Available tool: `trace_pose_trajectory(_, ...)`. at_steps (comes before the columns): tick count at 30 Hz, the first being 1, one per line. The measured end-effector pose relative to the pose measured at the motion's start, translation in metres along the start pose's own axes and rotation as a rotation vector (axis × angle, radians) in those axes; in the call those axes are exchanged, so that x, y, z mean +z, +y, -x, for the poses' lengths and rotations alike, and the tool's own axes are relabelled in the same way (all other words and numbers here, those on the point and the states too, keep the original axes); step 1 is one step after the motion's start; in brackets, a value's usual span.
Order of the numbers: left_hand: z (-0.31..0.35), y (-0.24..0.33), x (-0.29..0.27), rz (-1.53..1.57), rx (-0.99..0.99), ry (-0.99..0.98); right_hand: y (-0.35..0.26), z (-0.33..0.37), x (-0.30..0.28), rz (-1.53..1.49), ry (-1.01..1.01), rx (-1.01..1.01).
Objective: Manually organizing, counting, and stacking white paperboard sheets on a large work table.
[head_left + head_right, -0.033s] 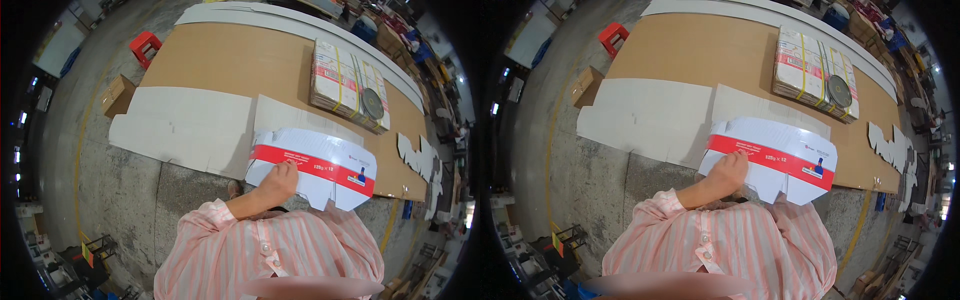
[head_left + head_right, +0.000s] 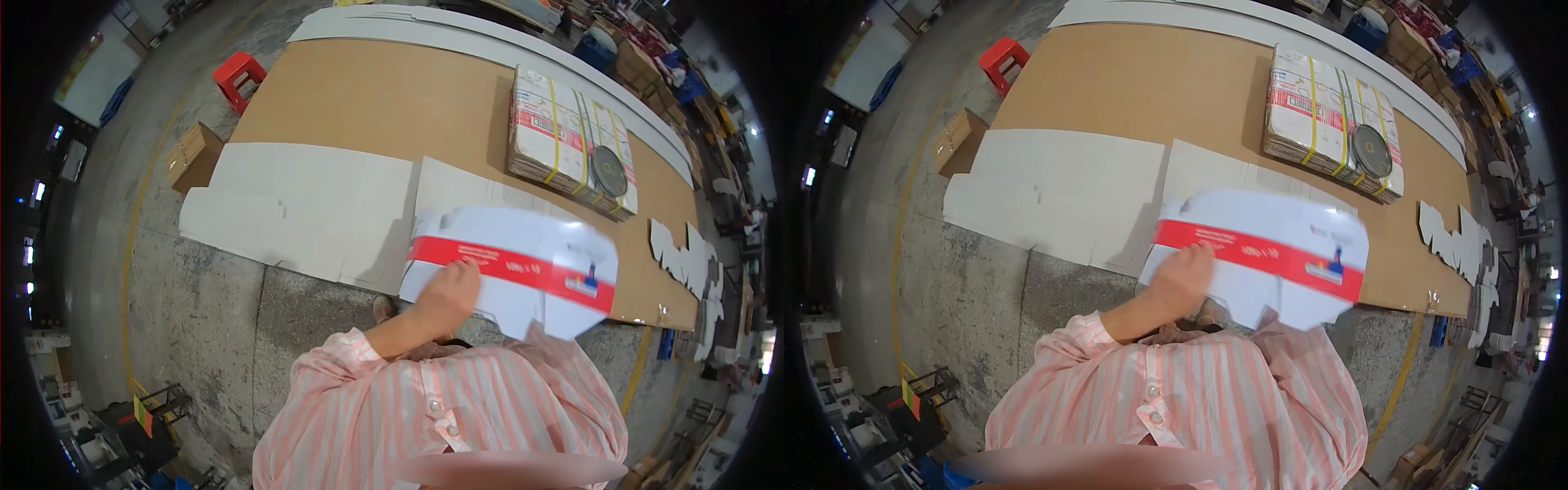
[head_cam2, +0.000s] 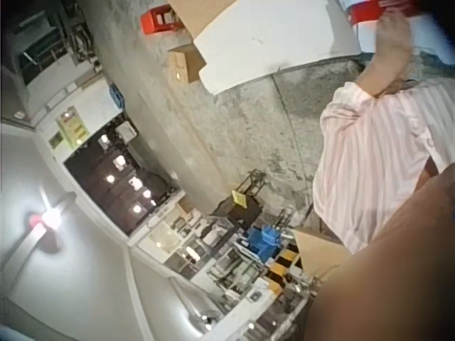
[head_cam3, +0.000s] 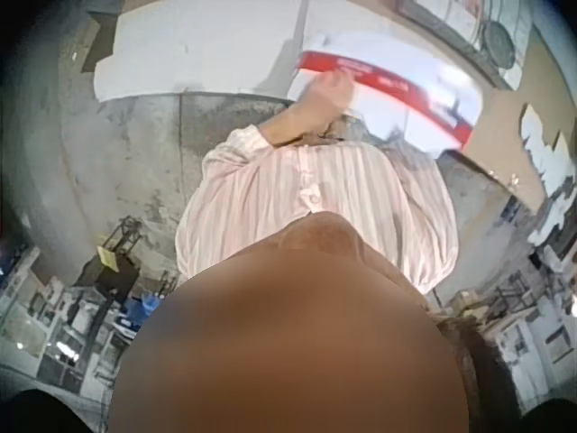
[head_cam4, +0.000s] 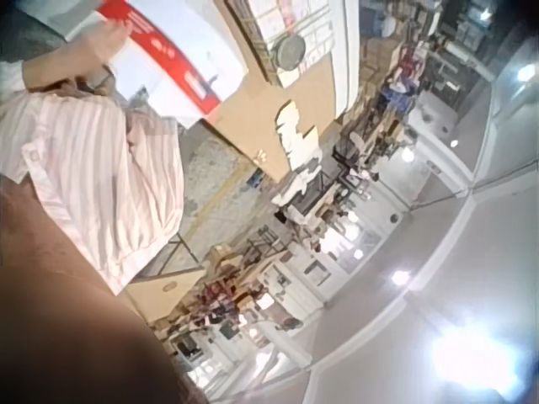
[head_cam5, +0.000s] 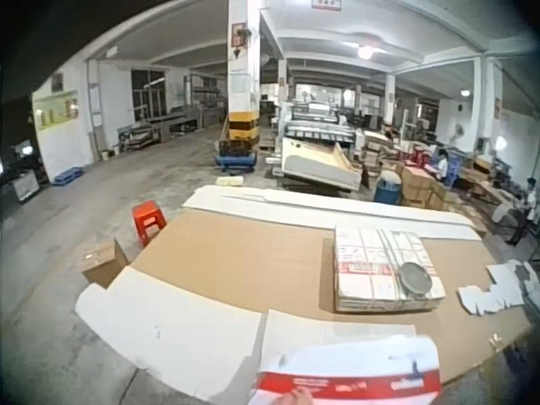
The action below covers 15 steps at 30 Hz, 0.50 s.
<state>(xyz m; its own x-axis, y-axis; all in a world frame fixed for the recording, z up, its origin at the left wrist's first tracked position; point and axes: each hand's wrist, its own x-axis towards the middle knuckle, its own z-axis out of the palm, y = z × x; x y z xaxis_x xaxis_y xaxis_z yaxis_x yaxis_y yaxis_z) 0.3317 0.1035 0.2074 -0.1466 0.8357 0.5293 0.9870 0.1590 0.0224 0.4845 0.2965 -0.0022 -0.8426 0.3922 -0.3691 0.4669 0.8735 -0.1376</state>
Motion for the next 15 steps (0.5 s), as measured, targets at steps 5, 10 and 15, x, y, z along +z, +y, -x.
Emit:
trace_pose_trajectory(5, 0.110, -0.104, 0.008, 0.004, -0.591, -0.046, -0.015, -0.015, -0.022, -0.024, 0.447, 0.184)
trace_pose_trajectory(10, 0.181, -0.177, 0.043, 1.295, -1.501, 0.878, -0.012, -0.018, -0.020, -0.023, 0.431, 0.203)
trace_pose_trajectory(15, 0.231, -0.203, 0.074, 1.420, -1.715, 0.949, -0.016, -0.022, -0.021, -0.019, 0.429, 0.191)
